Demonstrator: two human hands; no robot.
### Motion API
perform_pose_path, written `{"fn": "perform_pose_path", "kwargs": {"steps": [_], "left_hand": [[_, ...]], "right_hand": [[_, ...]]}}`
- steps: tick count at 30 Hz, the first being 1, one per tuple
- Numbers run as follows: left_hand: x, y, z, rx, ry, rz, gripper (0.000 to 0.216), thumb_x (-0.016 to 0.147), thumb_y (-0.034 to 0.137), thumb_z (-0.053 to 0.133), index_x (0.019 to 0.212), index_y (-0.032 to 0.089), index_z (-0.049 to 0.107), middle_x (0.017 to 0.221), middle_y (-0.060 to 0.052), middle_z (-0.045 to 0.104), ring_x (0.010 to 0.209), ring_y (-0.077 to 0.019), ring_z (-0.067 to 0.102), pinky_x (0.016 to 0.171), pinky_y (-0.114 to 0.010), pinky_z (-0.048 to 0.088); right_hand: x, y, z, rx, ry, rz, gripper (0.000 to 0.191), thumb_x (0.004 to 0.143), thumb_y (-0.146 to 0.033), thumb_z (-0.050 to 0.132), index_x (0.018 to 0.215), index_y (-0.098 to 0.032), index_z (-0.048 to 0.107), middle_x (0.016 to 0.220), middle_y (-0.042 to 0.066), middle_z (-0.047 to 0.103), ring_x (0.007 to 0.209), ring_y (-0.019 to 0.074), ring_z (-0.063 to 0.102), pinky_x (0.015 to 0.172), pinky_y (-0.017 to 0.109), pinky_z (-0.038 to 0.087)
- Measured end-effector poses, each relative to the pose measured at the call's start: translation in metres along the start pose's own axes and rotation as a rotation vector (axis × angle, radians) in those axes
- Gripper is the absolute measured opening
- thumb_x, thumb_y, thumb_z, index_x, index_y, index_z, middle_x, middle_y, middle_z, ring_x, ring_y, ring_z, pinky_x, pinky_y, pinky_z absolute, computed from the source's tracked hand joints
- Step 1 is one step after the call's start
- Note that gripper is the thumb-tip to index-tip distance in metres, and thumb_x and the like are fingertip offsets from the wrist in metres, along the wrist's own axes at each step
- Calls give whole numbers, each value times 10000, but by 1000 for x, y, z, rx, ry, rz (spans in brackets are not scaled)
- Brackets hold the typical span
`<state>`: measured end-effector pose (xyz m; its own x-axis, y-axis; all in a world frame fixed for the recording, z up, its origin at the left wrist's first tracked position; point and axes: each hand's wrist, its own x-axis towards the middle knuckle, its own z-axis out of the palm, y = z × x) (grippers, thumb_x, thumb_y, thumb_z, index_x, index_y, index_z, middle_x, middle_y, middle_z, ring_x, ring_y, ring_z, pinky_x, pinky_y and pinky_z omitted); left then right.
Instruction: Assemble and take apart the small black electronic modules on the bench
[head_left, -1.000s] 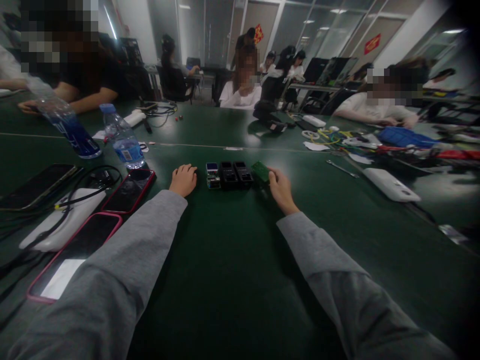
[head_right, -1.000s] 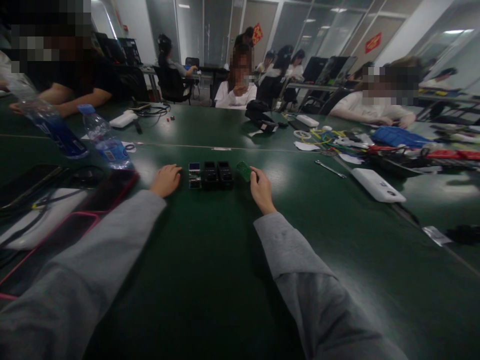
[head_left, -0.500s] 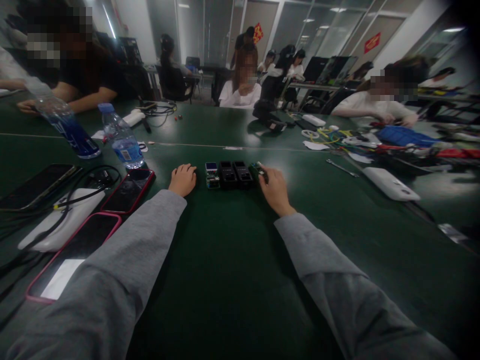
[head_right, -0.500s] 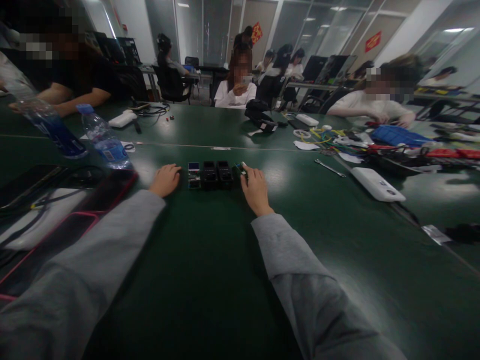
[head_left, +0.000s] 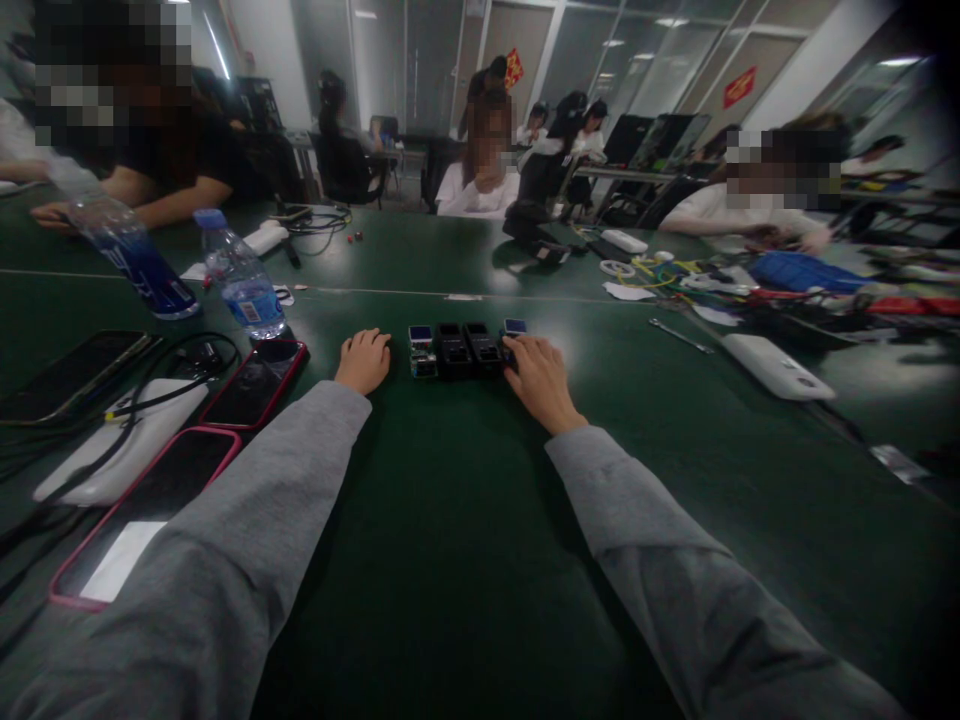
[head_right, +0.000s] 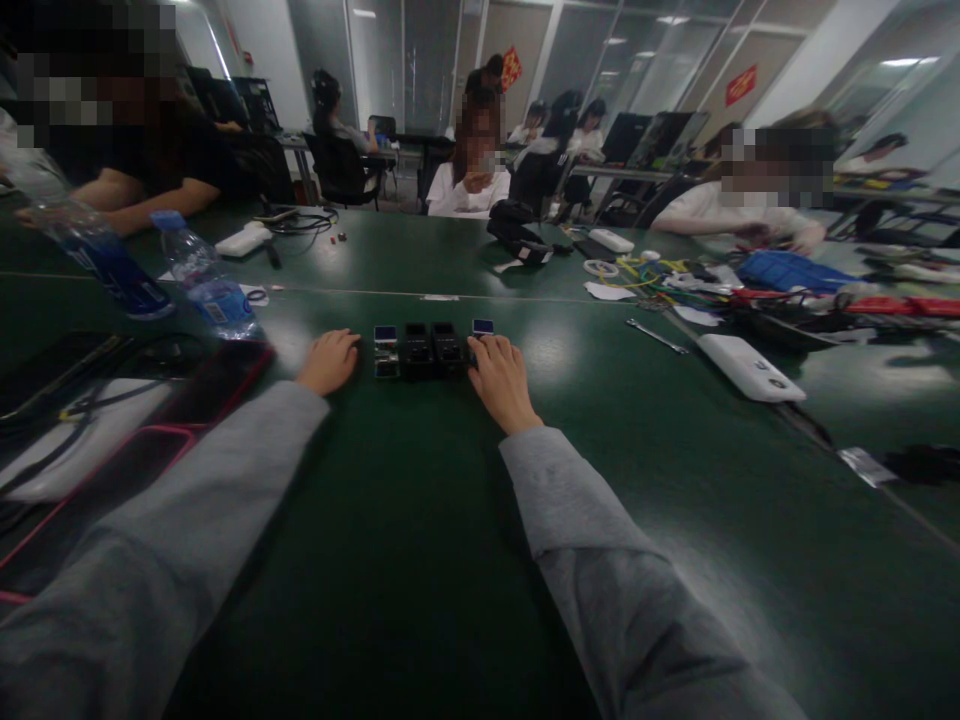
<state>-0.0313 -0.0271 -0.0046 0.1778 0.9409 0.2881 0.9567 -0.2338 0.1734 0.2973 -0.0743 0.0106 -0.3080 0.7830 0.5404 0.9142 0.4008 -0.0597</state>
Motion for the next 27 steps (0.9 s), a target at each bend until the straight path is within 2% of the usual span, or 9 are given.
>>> {"fn": "perform_pose_path", "kwargs": {"steps": [5,10,15,19,23,27], "left_hand": [[1,-1,0,-5,-11,4,423,989,277,355,1352,180,548,1454,-127,515,1362,-289,434,1132,-525,351],[1,-4,2,-12,-9,9,422,995,288,345,1352,189,546,1451,-125,519,1364,-282,436,1129,-522,356],[1,-4,4,-13,6,7,430,993,295,345,1356,190,550,1452,-127,520,1364,-291,437,1123,-534,358],[1,-4,4,-10,10,0,412,982,278,369,1341,217,562,1450,-120,526,1356,-286,448,1121,-538,357],[0,-3,1,-18,8,-5,408,982,280,370,1335,216,565,1449,-118,527,1355,-277,452,1126,-529,356],[-2,-1,-1,-26,3,0,418,988,278,353,1342,194,559,1449,-130,524,1360,-280,444,1131,-533,350]], "right_hand": [[-1,8,14,108,59,124,634,894,-289,559,1493,-185,382,1442,198,377,1340,421,344,1033,632,396],[-4,19,24,284,32,229,647,871,-262,496,1503,-180,385,1301,179,515,1149,341,566,977,547,494],[-8,24,16,391,87,305,541,851,-362,611,1369,-228,530,1255,136,593,1111,330,593,952,540,503],[-10,25,9,464,159,322,444,862,-367,581,1282,-226,569,1227,111,635,1101,308,604,972,526,483],[-33,45,-10,482,139,358,568,841,-491,579,1347,-238,531,1268,125,618,1097,337,611,980,539,467],[-102,98,-64,464,116,514,667,703,-723,657,1220,-302,621,1167,188,645,987,408,632,873,611,477]]}}
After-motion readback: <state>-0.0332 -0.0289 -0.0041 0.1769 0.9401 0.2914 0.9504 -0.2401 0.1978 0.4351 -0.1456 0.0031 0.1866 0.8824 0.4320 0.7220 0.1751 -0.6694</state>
